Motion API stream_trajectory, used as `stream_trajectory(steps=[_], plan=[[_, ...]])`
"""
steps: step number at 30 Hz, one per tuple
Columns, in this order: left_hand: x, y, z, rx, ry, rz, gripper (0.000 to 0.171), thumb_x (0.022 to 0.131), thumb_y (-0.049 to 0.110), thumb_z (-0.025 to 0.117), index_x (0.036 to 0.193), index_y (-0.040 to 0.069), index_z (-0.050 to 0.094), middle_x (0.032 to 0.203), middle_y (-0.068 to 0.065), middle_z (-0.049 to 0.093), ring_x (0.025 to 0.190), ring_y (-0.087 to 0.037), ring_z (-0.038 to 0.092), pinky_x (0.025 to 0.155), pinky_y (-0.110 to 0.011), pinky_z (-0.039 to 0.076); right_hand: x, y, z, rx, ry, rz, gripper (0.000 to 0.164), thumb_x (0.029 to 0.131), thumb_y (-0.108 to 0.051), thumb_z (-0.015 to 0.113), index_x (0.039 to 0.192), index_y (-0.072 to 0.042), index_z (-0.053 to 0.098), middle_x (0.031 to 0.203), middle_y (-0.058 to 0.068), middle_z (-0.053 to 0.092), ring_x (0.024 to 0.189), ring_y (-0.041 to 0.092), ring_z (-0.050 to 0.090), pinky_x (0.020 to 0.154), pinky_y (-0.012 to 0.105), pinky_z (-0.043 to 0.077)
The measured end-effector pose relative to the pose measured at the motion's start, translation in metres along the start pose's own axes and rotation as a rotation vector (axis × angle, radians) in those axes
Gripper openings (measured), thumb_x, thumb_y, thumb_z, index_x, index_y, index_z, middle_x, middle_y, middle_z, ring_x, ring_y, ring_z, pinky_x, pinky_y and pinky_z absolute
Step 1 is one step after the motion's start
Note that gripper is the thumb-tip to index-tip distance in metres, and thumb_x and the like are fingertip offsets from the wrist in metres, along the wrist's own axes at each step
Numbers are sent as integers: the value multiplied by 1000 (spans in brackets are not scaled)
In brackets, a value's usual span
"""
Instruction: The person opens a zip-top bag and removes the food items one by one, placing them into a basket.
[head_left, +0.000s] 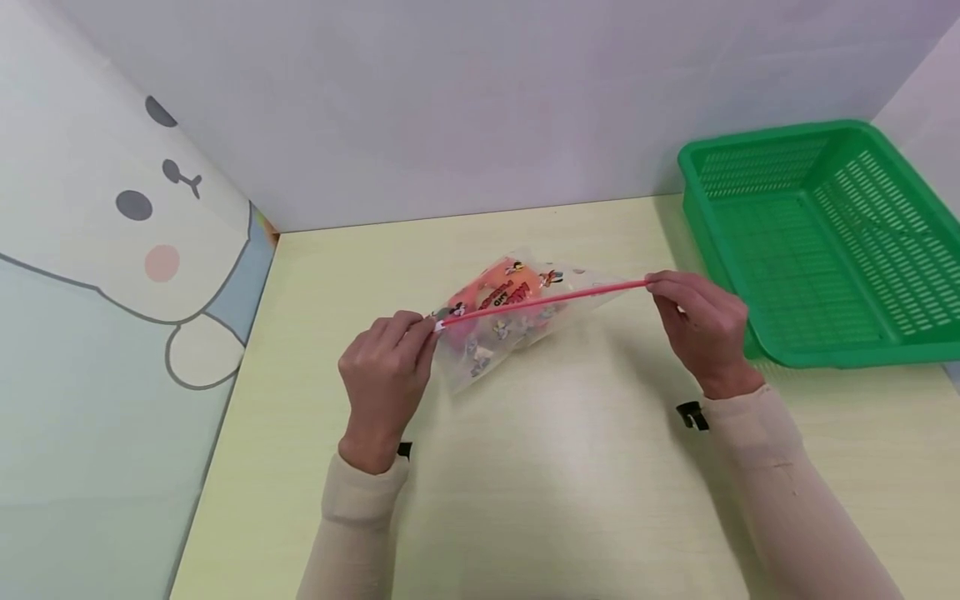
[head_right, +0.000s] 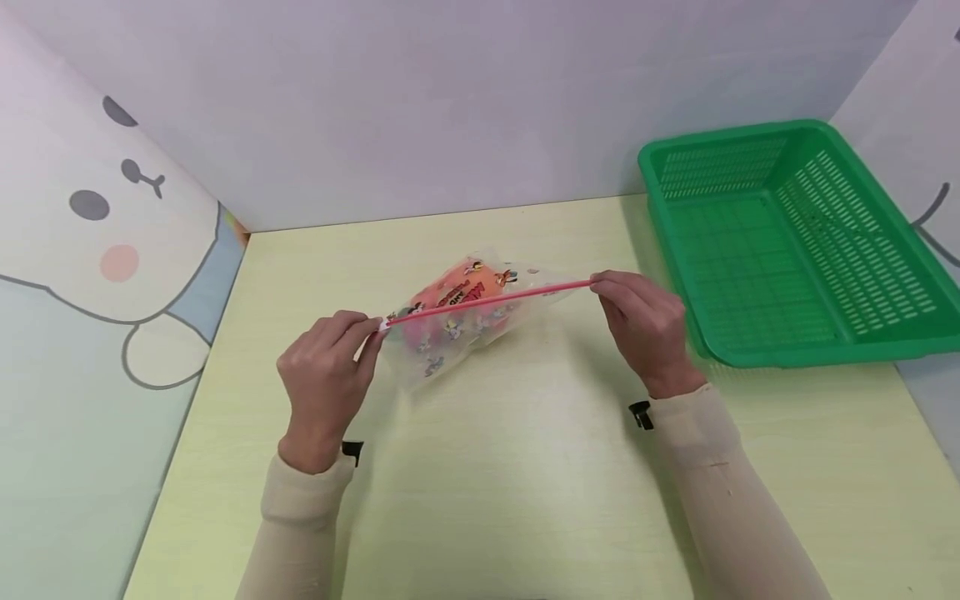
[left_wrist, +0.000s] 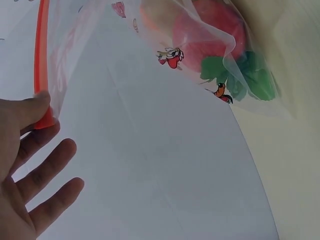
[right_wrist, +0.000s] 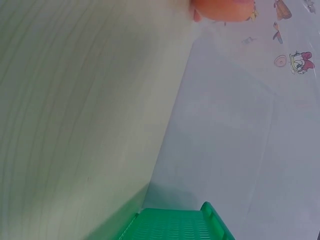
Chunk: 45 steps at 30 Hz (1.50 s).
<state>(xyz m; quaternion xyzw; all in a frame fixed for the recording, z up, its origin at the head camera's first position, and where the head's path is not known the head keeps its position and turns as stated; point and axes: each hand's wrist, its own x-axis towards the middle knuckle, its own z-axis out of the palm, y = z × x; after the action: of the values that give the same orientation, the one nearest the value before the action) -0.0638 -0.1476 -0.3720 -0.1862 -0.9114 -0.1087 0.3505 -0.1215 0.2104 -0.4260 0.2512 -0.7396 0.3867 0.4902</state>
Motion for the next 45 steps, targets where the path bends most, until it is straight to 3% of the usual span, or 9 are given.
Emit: stream_trajectory(steps=[4,11,19,32,37,41,45], plan=[[1,-1,0,-2,-5,-6,12,94,15,82,99,4,84,91,-9,76,78,-29,73,62,-41,61,1,0,0,4,2,4,9,85,15,78,81,8,74,83,22,75,67,42,69,91,4,46],[0,-3,1,-24,-13,16,12,90,14,86,96,4,83,90,-8,76,76,-28,73,58,-40,60,3,-3,-1,-6,2,13,32,62,34,78,80,8,73,82,22,75,67,40,68,88,2,44],[5,-2,-1,-99,-60,75,14,86,13,88,94,5,80,90,-6,75,71,-24,71,55,-38,58,5,-7,-6,1,9,34,31,64,36,73,79,9,72,80,22,74,67,39,66,86,2,43],[26,19,-5,-334,-240,46,16,90,18,86,103,9,82,90,0,77,67,-13,66,53,-28,52,4,-5,-7,2,16,36,29,67,32,75,81,7,74,82,21,75,69,37,68,84,1,43],[34,25,-10,-382,-375,-15,11,92,18,84,103,13,83,88,4,74,65,-8,58,53,-26,47,3,-2,-9,20,2,39,26,71,29,75,84,6,76,84,22,75,71,39,69,87,2,44],[38,28,-13,-429,-489,-61,9,94,19,83,102,15,82,81,7,67,65,-8,53,55,-27,46,4,-2,-11,19,-8,34,32,66,33,74,84,7,76,84,22,75,71,37,69,88,3,45],[41,29,-15,-473,-548,-67,6,95,19,81,100,16,81,79,8,65,66,-7,54,59,-28,47,6,-3,-12,-8,-14,22,36,61,35,76,84,7,75,84,21,75,70,37,69,86,2,43]])
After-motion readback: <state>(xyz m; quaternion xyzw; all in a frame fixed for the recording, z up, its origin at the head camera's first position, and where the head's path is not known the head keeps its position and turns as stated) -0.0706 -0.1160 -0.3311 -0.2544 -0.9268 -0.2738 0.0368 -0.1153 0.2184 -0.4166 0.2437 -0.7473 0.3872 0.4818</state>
